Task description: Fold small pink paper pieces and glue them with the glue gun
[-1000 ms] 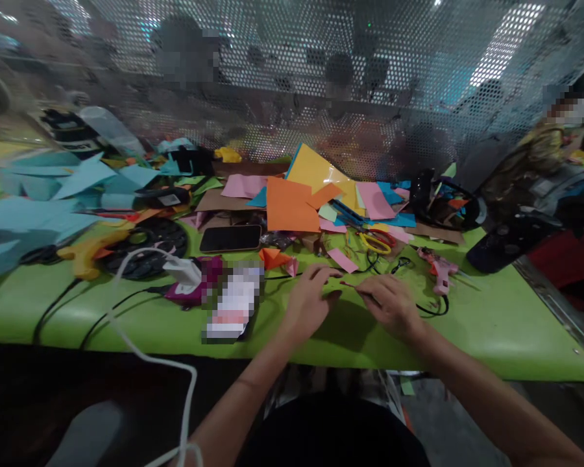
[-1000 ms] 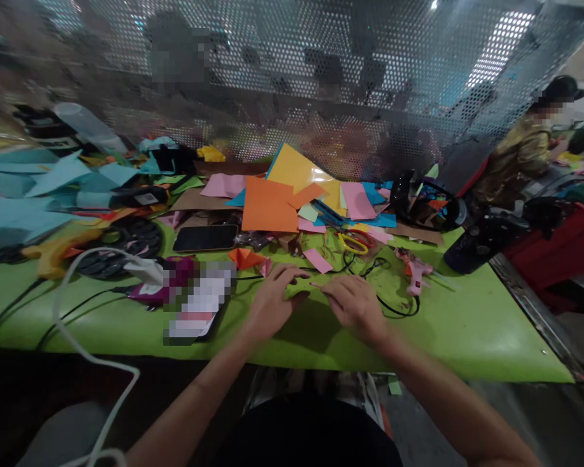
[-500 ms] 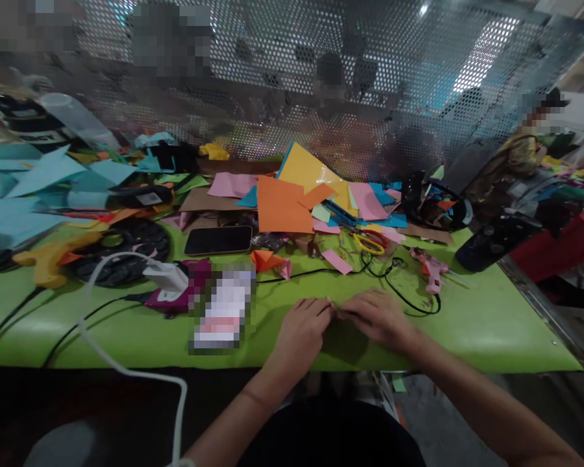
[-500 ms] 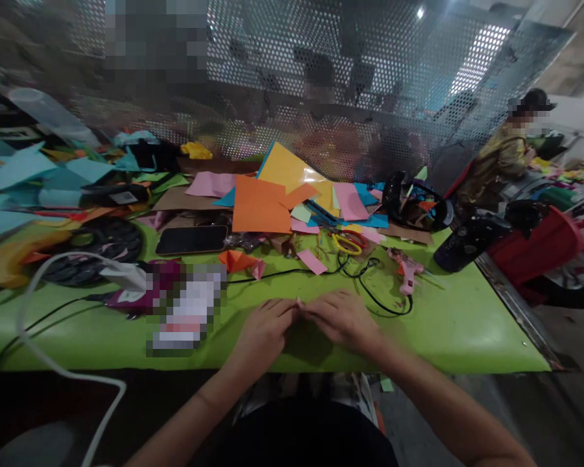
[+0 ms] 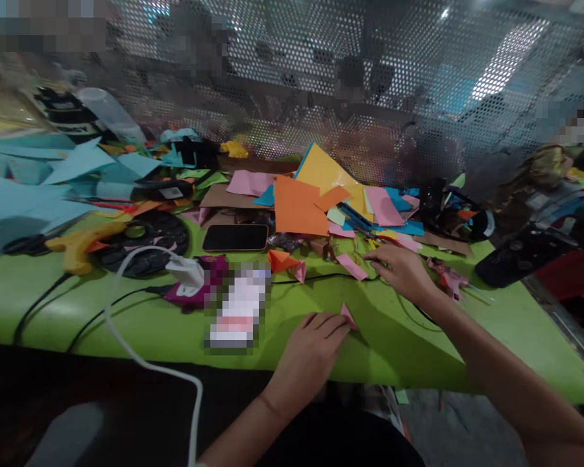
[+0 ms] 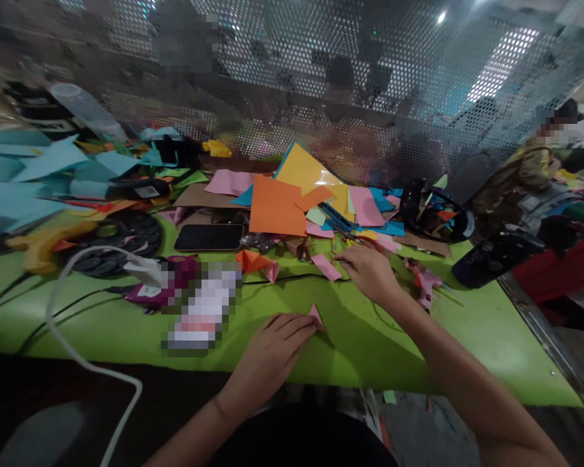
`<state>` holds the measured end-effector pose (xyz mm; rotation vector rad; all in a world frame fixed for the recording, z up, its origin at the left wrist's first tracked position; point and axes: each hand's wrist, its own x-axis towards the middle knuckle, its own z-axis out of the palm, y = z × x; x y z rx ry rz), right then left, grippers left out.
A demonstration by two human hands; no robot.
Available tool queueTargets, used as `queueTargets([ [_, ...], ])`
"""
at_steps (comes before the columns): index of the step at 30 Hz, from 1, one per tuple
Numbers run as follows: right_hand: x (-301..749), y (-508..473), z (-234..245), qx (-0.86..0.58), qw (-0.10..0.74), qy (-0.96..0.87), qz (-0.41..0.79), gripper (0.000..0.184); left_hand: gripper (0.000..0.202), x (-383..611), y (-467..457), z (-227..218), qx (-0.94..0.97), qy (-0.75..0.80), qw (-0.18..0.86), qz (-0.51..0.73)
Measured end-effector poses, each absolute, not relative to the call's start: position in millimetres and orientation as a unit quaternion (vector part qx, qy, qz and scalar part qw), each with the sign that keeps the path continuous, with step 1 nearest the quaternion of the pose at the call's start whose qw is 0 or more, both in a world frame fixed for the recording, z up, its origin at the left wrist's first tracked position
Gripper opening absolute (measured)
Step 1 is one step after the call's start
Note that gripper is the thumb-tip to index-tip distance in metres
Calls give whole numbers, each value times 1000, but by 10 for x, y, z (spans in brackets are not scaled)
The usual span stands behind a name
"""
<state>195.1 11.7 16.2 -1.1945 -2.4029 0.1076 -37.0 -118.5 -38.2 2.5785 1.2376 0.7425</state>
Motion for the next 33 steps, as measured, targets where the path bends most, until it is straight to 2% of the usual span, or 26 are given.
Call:
queueTargets([
  [4, 1662, 392, 89, -421, 156, -893, -3, 30, 39, -377, -1184, -389, 870, 416, 104, 244],
  [8, 1370, 684, 9, -411, 41, -906, -94, 40, 34, -380, -1189, -427, 869, 417, 104, 247],
  [10, 1265, 801, -22, -402, 23, -909, -109, 42, 33, -380, -1193, -433, 867, 419, 103, 249],
  [16, 1172, 917, 2, -362, -5, -921, -143, 25, 32, -384, -1201, -403, 864, 417, 115, 258],
  [20, 1261, 839, 89, -321, -5, -934, -155, 25, 31, -385, -1206, -408, 862, 421, 122, 255],
  [23, 1364, 744, 182, -342, 41, -929, -132, 22, 29, -379, -1205, -412, 860, 421, 123, 261],
  [25, 1440, 663, 249, -373, 106, -920, -59, 15, 29, -373, -1203, -407, 859, 422, 123, 264],
  [28, 1561, 500, 325, -390, 279, -863, 160, 3, 28, -368, -1200, -388, 856, 427, 123, 264],
  [30, 1641, 354, 343, -390, 394, -761, 336, 12, 27, -369, -1198, -376, 853, 433, 121, 266],
  [33, 1744, 89, 328, -399, 467, -610, 501, 27, 26, -374, -1190, -365, 848, 442, 124, 265],
])
